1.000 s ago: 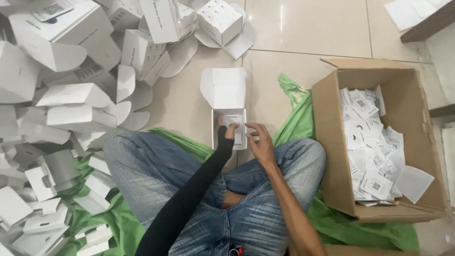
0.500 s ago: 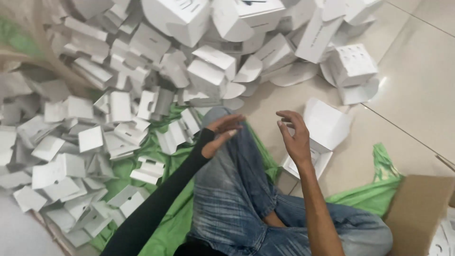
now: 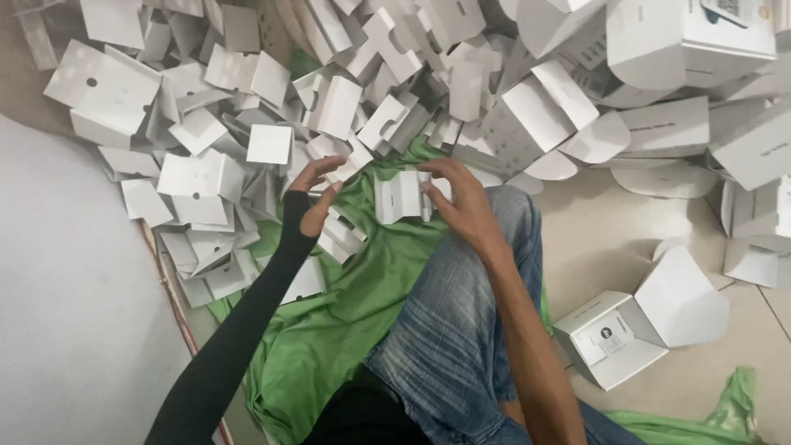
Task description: Packing small white product boxes with instruction manuals/leaflets.
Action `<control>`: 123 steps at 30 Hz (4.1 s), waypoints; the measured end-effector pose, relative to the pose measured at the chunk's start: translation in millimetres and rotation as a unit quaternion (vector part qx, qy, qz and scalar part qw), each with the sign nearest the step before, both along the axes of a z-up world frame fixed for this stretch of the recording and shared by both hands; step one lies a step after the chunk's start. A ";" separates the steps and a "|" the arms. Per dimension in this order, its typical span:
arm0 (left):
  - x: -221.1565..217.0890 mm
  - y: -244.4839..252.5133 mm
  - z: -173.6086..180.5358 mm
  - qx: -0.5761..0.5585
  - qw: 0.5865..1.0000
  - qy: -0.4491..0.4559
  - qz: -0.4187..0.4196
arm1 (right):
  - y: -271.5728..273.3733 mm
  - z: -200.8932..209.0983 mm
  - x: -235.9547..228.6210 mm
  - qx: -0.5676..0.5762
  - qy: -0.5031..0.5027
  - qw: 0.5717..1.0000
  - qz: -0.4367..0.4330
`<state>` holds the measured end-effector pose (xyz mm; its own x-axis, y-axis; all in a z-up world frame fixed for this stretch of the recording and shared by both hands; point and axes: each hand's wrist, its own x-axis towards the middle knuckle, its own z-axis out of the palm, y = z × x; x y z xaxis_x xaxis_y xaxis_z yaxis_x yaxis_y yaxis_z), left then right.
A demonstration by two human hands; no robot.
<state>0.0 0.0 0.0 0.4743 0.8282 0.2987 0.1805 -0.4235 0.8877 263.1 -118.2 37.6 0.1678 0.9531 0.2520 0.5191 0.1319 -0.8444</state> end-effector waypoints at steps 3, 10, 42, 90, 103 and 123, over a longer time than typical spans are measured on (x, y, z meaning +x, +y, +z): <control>-11.6 -9.0 -40.3 -0.081 0.997 0.000 0.007 | 23.7 -22.2 -19.8 -0.012 -0.028 0.999 0.015; 10.1 -26.7 -94.4 -0.052 0.986 0.110 -0.113 | 47.9 -129.4 -39.7 -0.066 -0.374 0.924 0.052; 382.1 -236.9 -26.4 0.189 0.757 0.013 -0.625 | -401.2 -38.1 140.3 -0.229 0.010 0.863 -0.451; -76.0 -4.6 -48.8 0.027 0.984 0.167 0.056 | 36.8 -45.0 -84.9 0.016 -0.155 0.978 0.140; -94.3 -18.4 -101.6 0.028 0.939 0.341 0.038 | 17.1 -130.0 -155.9 -0.144 -0.165 0.971 0.092; -120.8 -1.3 -88.3 0.195 0.892 0.374 0.161 | 45.3 -67.7 -178.5 -0.044 -0.054 0.981 0.183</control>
